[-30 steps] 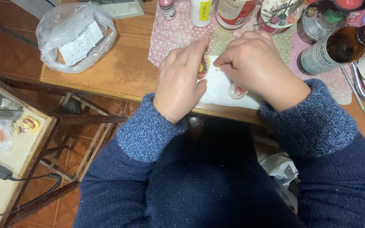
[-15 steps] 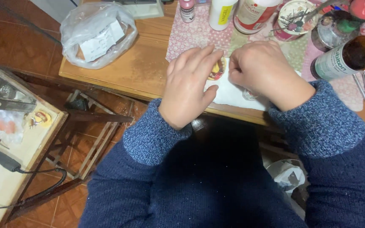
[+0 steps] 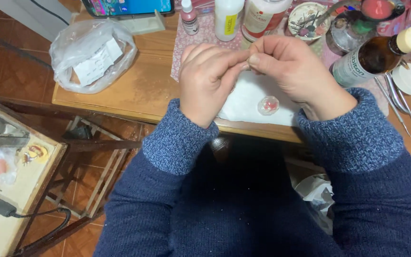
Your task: Repairing or adjusting a partial denture on a dental cast using a spatula and various dental materials.
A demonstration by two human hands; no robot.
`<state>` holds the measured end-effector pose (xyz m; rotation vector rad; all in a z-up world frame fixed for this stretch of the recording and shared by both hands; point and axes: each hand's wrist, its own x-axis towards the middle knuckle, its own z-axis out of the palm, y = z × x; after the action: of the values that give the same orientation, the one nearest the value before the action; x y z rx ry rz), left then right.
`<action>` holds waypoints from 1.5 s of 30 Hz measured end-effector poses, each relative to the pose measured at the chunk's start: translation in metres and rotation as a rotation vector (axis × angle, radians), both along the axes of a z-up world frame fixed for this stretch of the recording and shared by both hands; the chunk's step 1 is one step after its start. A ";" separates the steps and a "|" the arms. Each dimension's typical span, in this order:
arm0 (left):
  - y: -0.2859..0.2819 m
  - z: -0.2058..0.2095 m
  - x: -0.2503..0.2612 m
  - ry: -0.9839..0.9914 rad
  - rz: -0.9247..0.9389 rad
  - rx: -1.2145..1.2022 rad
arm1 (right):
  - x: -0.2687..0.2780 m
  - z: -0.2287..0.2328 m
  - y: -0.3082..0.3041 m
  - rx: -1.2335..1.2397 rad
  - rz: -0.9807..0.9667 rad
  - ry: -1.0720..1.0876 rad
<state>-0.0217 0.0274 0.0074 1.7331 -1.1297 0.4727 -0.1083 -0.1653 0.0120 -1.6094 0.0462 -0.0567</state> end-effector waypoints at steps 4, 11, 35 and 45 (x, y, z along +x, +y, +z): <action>0.000 0.001 0.001 -0.021 -0.003 0.018 | -0.001 0.004 0.004 -0.033 -0.026 0.003; 0.002 0.005 0.008 -0.088 -0.087 0.009 | -0.004 0.005 0.003 -0.063 -0.055 -0.002; 0.002 -0.004 0.016 0.016 -0.221 -0.040 | -0.013 0.010 -0.002 -0.811 -0.092 -0.543; 0.000 -0.003 0.015 0.091 -0.269 0.024 | -0.012 -0.004 -0.007 -0.078 -0.037 -0.184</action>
<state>-0.0069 0.0274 0.0048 1.5760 -1.2834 0.2134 -0.1200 -0.1726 0.0081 -1.6753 -0.0694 -0.2381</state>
